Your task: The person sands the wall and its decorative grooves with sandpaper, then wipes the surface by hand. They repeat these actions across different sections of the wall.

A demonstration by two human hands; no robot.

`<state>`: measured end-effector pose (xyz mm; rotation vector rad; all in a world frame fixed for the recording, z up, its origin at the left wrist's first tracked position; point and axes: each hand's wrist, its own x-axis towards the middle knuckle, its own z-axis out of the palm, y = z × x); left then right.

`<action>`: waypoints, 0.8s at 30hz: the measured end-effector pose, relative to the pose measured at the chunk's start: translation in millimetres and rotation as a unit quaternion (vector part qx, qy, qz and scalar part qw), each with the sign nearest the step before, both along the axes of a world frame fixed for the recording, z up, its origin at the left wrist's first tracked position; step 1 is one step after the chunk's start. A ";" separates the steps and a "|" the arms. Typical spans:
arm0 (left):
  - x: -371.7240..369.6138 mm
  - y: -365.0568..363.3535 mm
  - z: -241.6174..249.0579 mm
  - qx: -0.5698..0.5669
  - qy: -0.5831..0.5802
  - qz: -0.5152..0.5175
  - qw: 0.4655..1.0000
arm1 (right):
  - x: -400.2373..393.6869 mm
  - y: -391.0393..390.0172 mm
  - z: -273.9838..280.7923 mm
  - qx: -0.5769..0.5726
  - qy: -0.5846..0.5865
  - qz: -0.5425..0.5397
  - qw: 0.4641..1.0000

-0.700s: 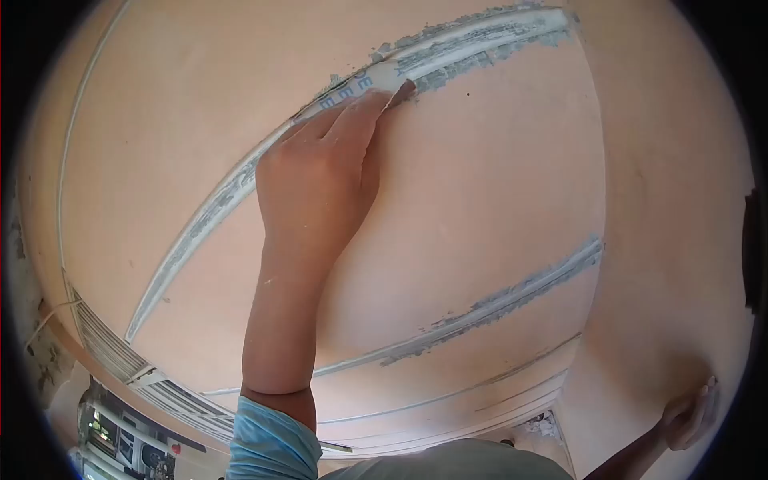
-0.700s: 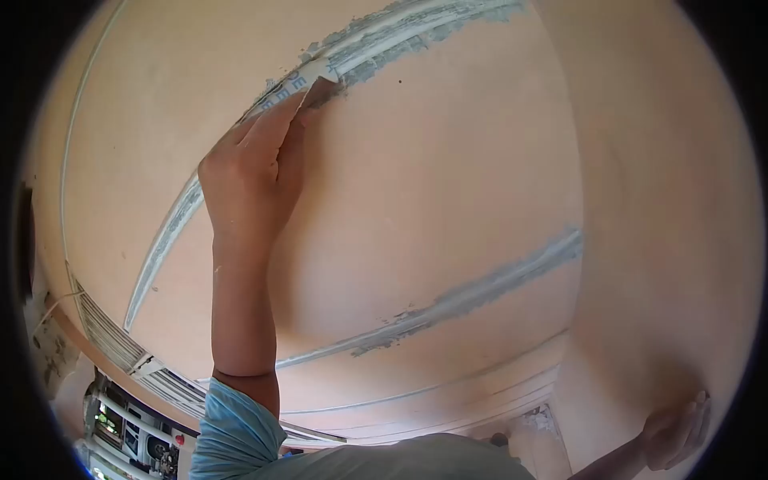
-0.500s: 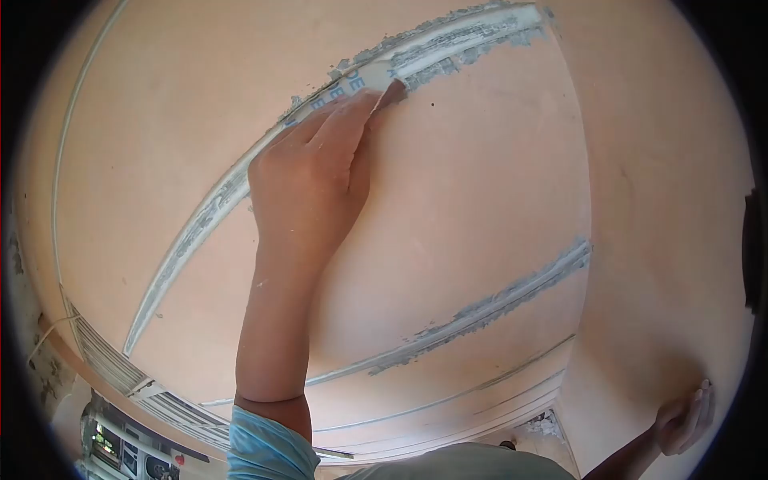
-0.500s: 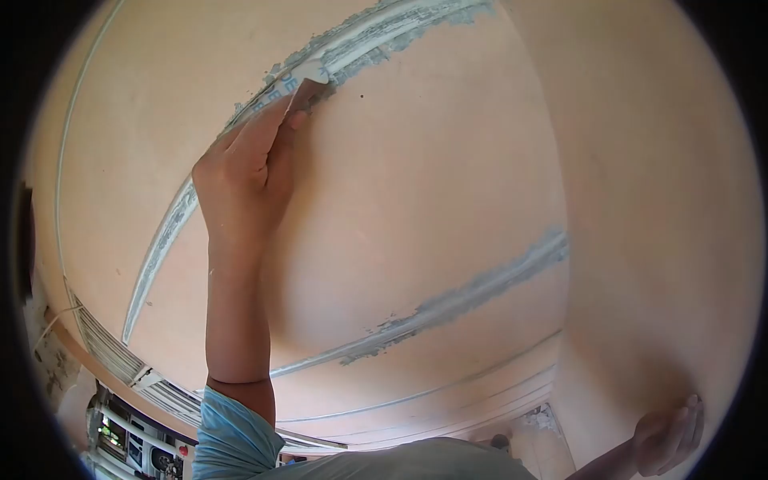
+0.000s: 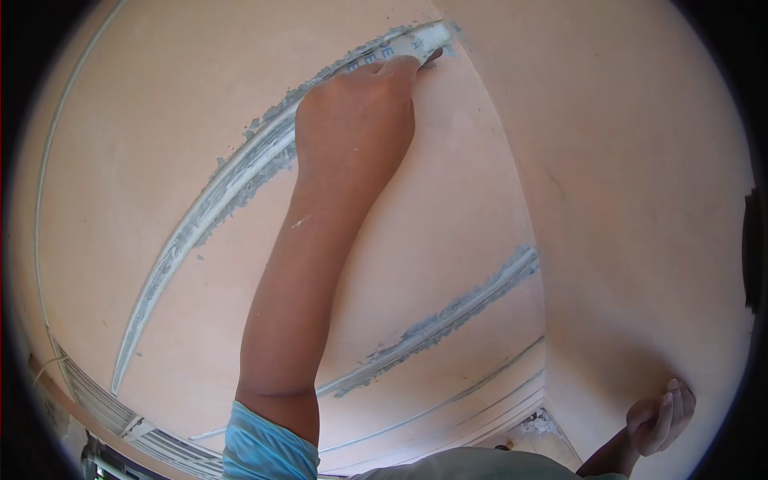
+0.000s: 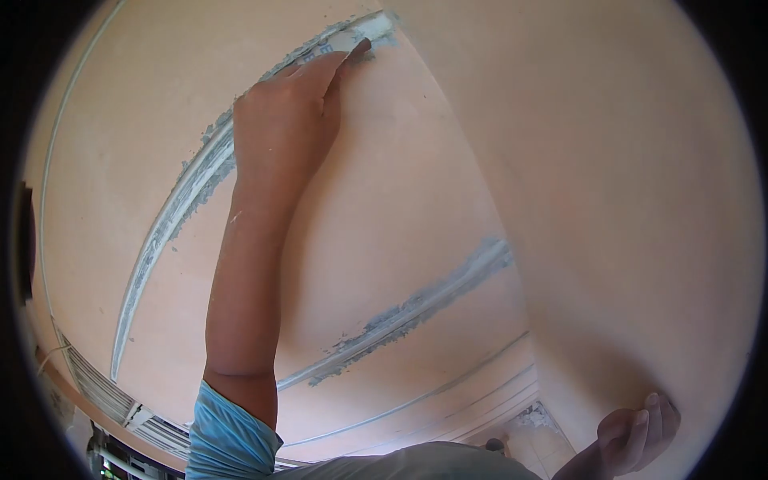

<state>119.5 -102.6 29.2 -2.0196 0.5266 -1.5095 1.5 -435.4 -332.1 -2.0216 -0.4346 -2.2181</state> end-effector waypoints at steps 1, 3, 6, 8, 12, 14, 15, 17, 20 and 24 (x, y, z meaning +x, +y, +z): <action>11.3 -8.1 -0.5 -0.004 0.001 -0.001 1.000 | 0.3 0.9 0.7 0.003 0.001 -0.005 1.000; 29.9 -25.4 -0.9 0.009 -0.001 0.053 0.999 | -4.3 2.0 -0.7 0.006 0.023 -0.016 1.000; 26.9 -30.7 3.0 -0.020 0.026 0.051 0.998 | -6.8 5.1 5.2 0.013 0.047 -0.025 0.999; 19.1 -25.1 1.9 -0.014 0.034 0.056 0.998 | -9.4 5.3 6.5 0.012 0.052 -0.015 0.998; -11.8 -14.0 5.0 -0.011 0.047 0.111 0.993 | -11.4 0.2 2.1 0.004 0.055 0.001 0.998; -17.6 -2.2 -4.3 -0.015 0.034 0.084 0.996 | -11.0 -1.6 1.4 0.006 0.043 0.003 0.999; -14.6 1.7 -8.2 -0.019 0.022 0.056 0.998 | -12.2 -0.9 1.5 0.004 0.049 0.001 0.999; 0.5 5.6 -10.7 0.002 -0.008 0.029 1.000 | -12.5 1.5 0.6 0.004 0.055 -0.003 0.998; 10.0 4.1 -12.5 0.016 -0.034 0.014 0.999 | -12.5 1.1 1.0 0.000 0.061 -0.014 0.998; -7.7 13.2 -13.5 0.014 -0.020 0.048 0.999 | -13.5 -4.7 -3.4 -0.012 0.052 -0.002 0.999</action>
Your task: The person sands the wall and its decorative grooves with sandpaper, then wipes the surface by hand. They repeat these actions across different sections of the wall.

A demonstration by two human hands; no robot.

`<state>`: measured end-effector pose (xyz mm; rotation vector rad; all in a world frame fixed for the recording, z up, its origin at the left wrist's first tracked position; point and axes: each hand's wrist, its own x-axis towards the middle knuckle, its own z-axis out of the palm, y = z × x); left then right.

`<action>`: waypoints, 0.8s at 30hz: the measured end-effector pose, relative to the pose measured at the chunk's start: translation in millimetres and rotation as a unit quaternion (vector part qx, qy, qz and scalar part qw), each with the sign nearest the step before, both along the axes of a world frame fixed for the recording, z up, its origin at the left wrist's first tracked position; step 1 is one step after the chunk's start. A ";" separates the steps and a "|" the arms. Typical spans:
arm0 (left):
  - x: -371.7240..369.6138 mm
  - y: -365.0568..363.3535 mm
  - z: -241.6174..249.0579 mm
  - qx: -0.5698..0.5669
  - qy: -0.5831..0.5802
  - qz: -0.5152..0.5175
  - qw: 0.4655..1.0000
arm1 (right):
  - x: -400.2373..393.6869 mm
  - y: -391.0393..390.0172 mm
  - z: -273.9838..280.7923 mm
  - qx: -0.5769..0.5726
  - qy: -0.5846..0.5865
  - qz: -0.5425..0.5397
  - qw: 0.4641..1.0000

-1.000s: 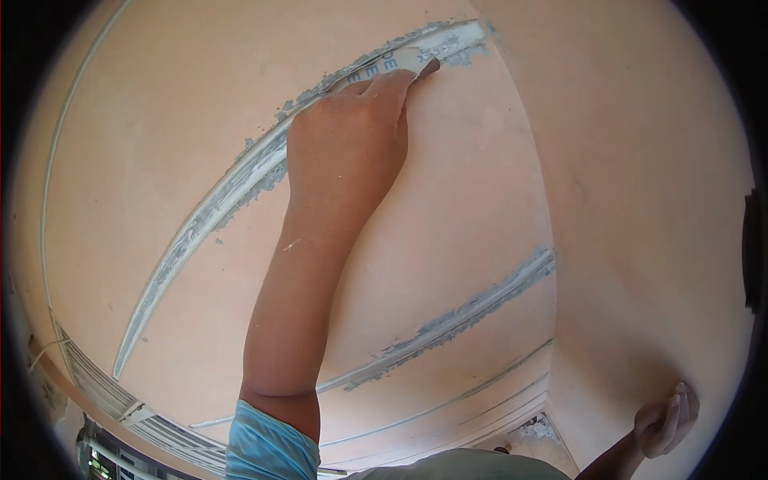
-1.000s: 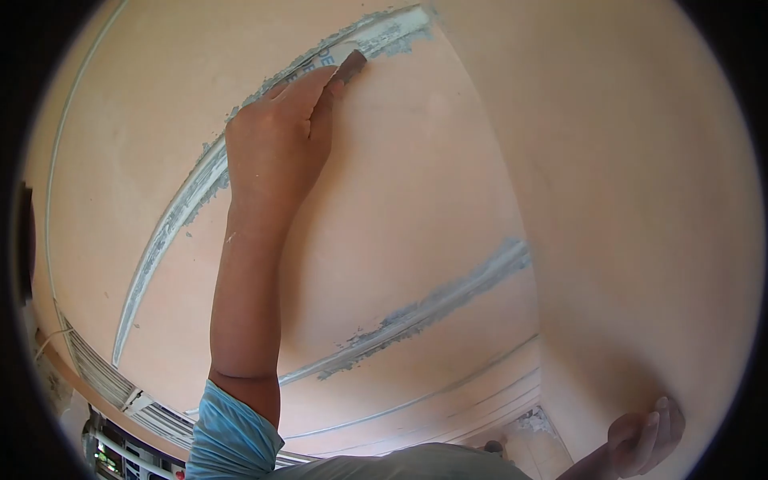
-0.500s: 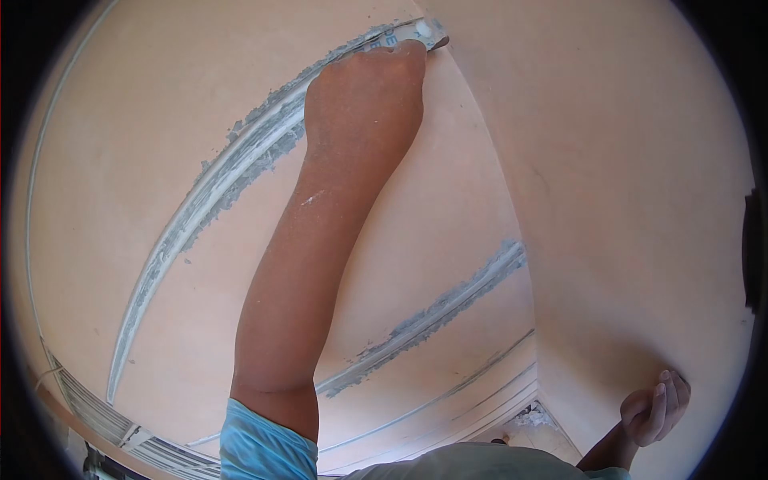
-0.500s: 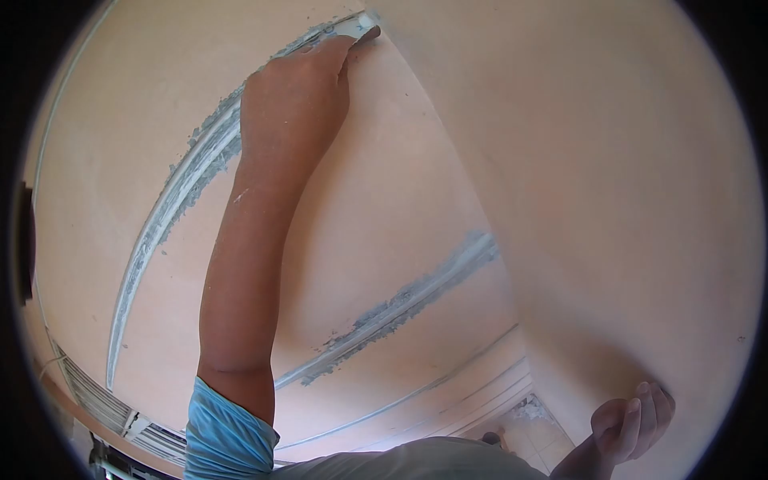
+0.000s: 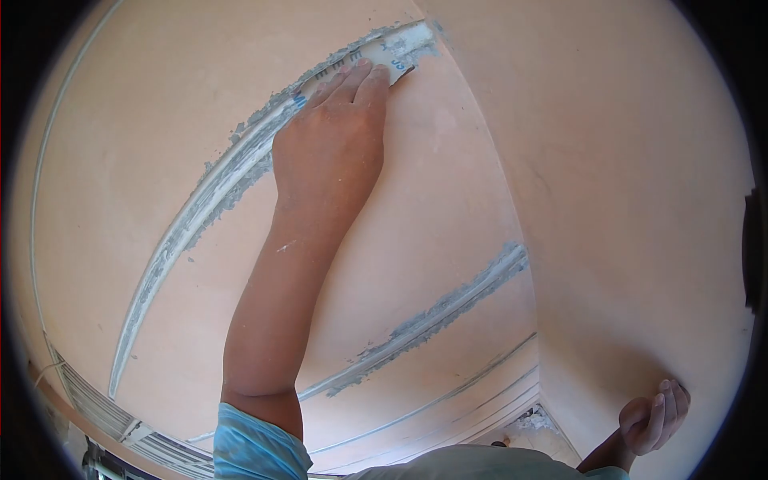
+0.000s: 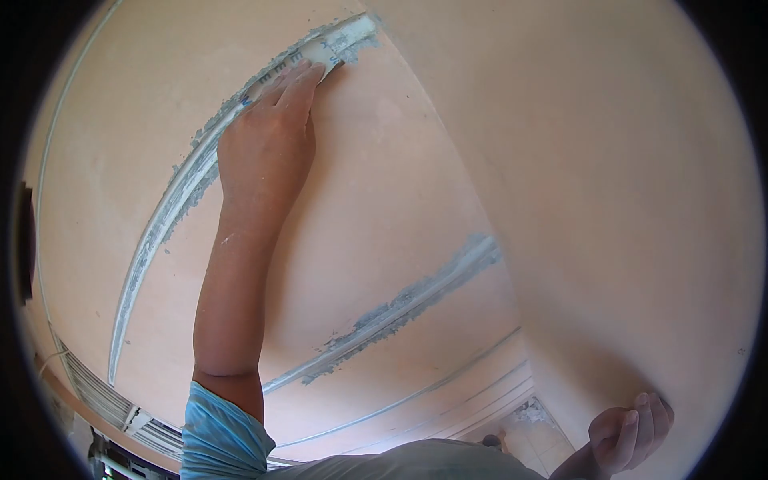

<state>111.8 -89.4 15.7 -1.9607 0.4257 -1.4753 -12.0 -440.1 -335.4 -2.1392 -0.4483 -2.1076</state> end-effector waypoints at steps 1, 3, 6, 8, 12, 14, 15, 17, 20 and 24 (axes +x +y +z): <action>-6.7 9.1 0.1 0.000 0.000 0.001 1.000 | 0.6 -1.5 -0.5 -0.008 -0.004 0.008 1.000; -16.4 24.2 1.2 0.023 -0.012 -0.012 1.000 | 1.3 -1.6 0.1 -0.006 -0.003 0.010 1.000; -15.0 16.2 -6.0 0.032 -0.041 0.021 0.998 | 1.6 1.3 1.0 -0.004 -0.003 0.009 1.000; -4.0 9.4 -10.7 0.018 -0.045 0.016 0.999 | 3.0 0.2 2.5 -0.006 -0.006 0.009 1.000; 23.6 -10.5 -8.5 0.016 -0.048 -0.029 0.998 | 5.8 0.9 4.8 -0.004 -0.020 0.004 1.000; 31.6 -16.4 -7.9 0.024 -0.056 -0.030 0.998 | 7.1 0.8 4.9 -0.003 -0.030 0.005 1.000; 32.2 -16.5 -7.8 0.033 -0.062 -0.031 0.997 | 5.3 -0.1 2.6 -0.003 -0.025 -0.001 1.000; 22.0 -10.7 -5.4 0.033 -0.044 -0.028 0.998 | 7.6 -1.0 3.6 -0.004 -0.020 0.000 1.000; -10.9 10.4 -2.5 0.007 -0.014 0.000 1.000 | 18.6 5.5 24.0 -0.001 -0.073 0.027 0.997; -81.9 63.1 -5.2 -0.031 -0.023 0.066 0.997 | 34.3 15.6 53.9 -0.010 -0.207 0.040 0.977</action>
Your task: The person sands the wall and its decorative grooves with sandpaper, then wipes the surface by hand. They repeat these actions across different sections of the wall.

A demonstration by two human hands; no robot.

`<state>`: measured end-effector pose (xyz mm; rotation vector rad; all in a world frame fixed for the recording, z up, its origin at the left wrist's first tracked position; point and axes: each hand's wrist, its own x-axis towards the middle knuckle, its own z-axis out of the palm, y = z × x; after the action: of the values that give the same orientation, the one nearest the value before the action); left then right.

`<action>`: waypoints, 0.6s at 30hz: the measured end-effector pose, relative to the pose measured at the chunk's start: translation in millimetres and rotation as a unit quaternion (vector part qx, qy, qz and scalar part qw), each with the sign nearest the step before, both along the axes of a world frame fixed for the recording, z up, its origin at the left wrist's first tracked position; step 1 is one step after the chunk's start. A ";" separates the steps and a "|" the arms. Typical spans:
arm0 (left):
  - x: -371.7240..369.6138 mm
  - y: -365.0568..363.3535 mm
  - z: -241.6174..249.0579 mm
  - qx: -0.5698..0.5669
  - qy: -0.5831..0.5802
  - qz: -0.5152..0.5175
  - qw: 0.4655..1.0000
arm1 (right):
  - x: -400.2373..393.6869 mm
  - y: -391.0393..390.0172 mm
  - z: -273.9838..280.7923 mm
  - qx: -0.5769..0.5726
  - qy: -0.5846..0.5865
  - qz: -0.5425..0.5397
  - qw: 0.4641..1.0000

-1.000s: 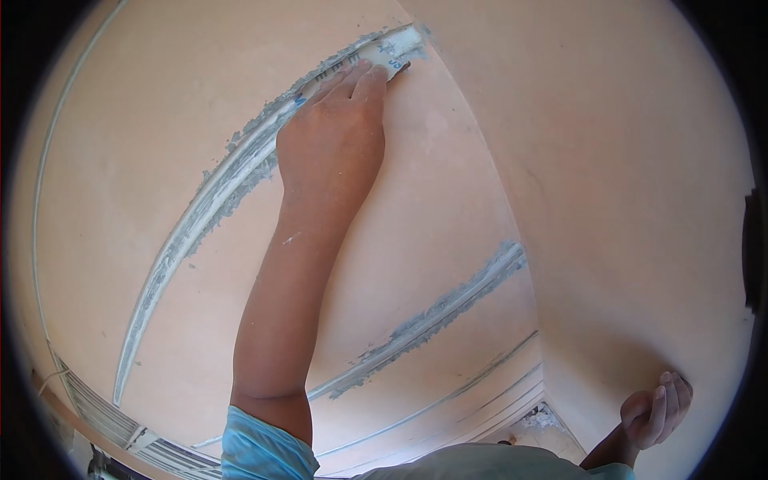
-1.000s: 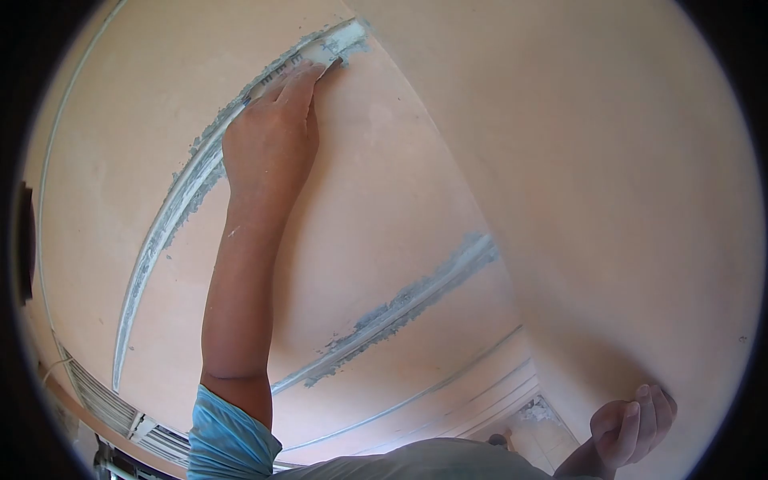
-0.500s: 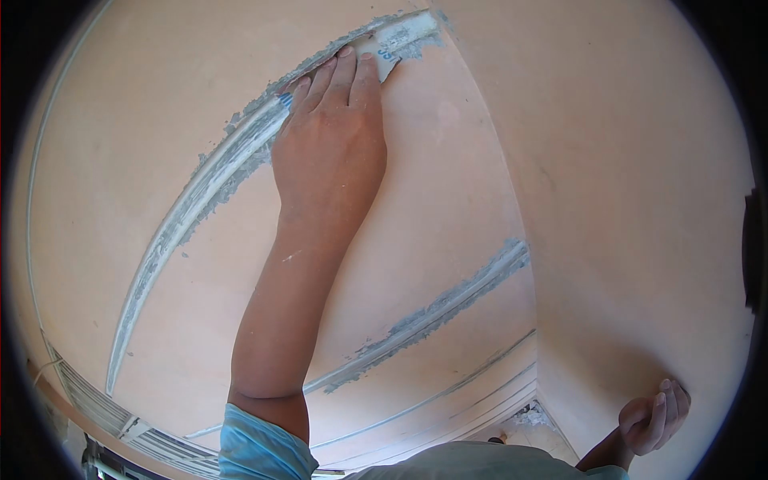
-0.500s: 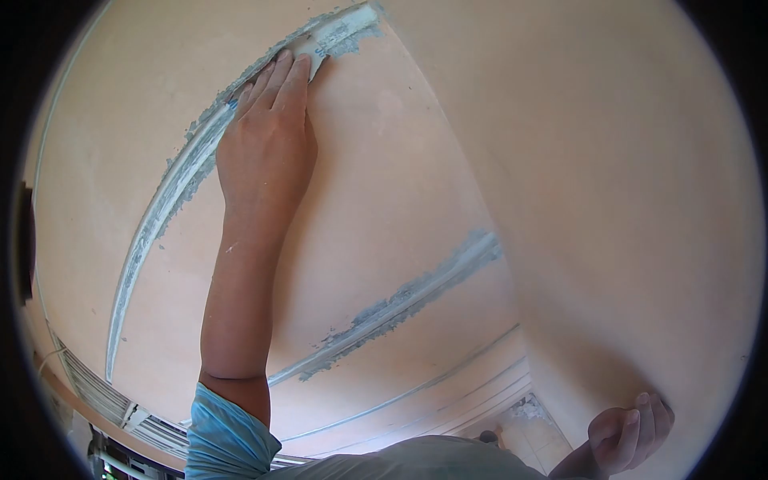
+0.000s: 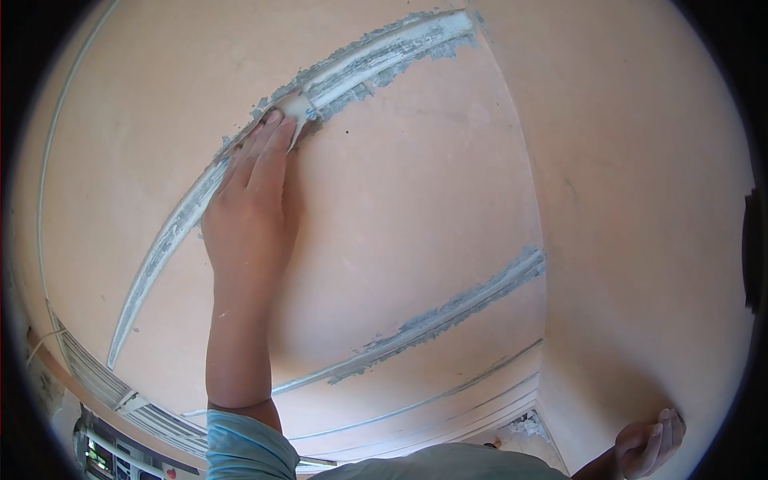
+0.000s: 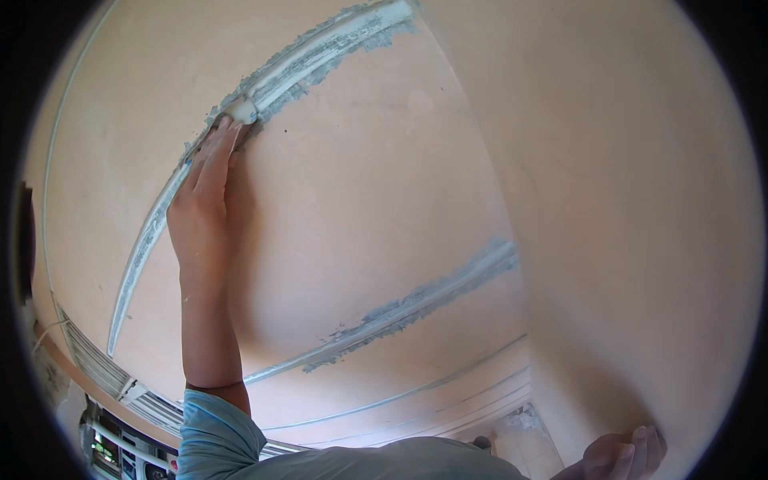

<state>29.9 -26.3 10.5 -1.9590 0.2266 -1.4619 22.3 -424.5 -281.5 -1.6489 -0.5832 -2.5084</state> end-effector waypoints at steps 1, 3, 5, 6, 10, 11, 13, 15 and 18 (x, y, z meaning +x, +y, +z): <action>-19.3 14.9 -2.8 -0.023 -0.003 0.009 1.000 | 0.0 1.0 0.7 0.005 -0.002 0.003 1.000; -55.6 50.4 -12.8 -0.080 -0.039 0.066 0.994 | 1.6 4.1 5.3 0.008 -0.005 0.011 1.000; -66.5 79.5 -20.7 -0.021 -0.080 0.081 0.993 | 3.0 8.0 6.4 0.015 -0.009 0.016 1.000; -68.2 86.8 -24.6 -0.002 -0.098 0.081 0.992 | 4.2 9.7 8.2 0.008 -0.005 0.007 1.000; -36.3 52.1 -21.5 -0.020 -0.072 0.015 0.997 | 4.9 11.5 16.0 -0.009 0.025 -0.002 1.000; -20.1 38.6 -19.1 -0.001 -0.070 0.012 0.997 | 3.1 14.5 12.6 0.011 0.020 -0.023 0.999; 8.9 14.4 -8.7 0.012 -0.051 -0.063 0.997 | 0.3 12.0 6.8 0.005 0.024 -0.015 1.000; 30.0 0.7 -7.1 0.018 -0.056 -0.074 0.996 | -1.7 14.1 10.1 0.011 0.038 -0.025 0.999; 26.4 1.9 -10.8 -0.019 -0.050 -0.090 0.995 | -7.8 19.9 17.0 0.012 0.065 -0.043 0.997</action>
<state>56.3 -24.4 -0.3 -1.9291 0.3396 -1.6864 14.5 -404.6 -264.5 -1.8491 -0.4767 -2.4298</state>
